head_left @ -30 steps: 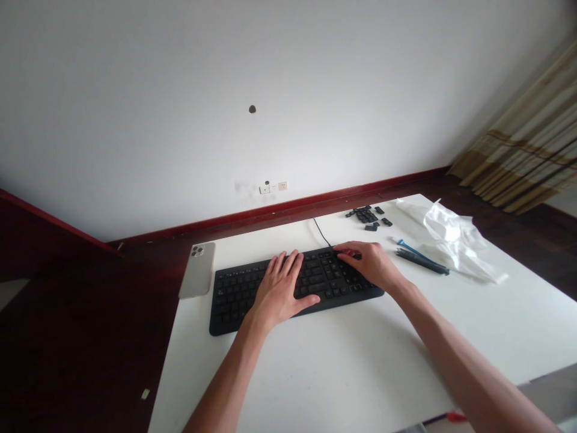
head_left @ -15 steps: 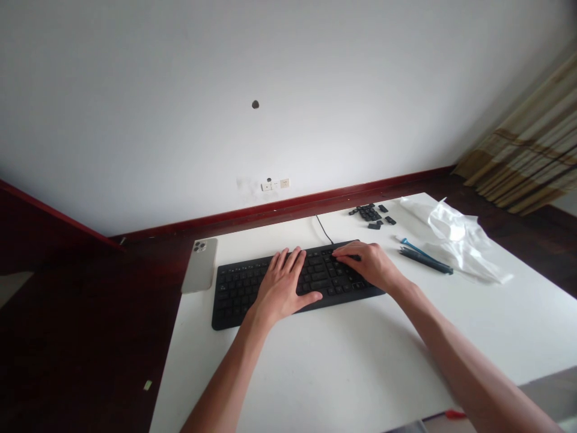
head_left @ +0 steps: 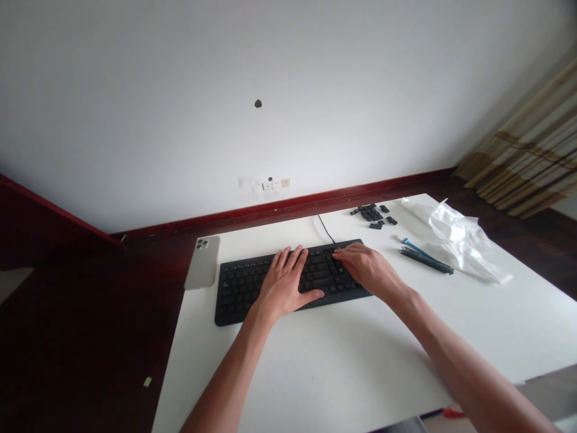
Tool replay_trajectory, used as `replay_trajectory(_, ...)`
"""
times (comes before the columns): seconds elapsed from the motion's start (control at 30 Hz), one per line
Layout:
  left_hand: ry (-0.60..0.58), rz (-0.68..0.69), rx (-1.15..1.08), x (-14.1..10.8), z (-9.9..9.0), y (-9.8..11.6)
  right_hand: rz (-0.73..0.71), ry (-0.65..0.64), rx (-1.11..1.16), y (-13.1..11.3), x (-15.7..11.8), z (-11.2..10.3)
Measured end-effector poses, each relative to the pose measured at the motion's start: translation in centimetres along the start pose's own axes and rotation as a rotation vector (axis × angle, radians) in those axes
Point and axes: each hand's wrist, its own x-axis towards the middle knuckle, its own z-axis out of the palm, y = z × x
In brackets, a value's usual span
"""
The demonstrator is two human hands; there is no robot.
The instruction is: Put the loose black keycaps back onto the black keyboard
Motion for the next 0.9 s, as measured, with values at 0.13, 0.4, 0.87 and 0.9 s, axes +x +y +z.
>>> replay_trajectory(0.13,0.006,0.008,-0.011,0.0,0.0,0.0,0.032,-0.027,-0.146,-1.6,-0.2,-0.4)
replay_trajectory(0.4,0.029,0.002,-0.007,-0.2,0.1,0.0,0.140,-0.117,-0.193,-2.9,0.3,-0.5)
replay_trajectory(0.87,0.025,0.001,-0.009,-0.2,0.1,0.0,0.190,-0.103,-0.333,-4.0,0.8,0.6)
replay_trajectory(0.9,0.023,0.000,-0.010,-0.2,0.2,-0.1,0.191,-0.094,-0.329,-3.9,0.7,0.7)
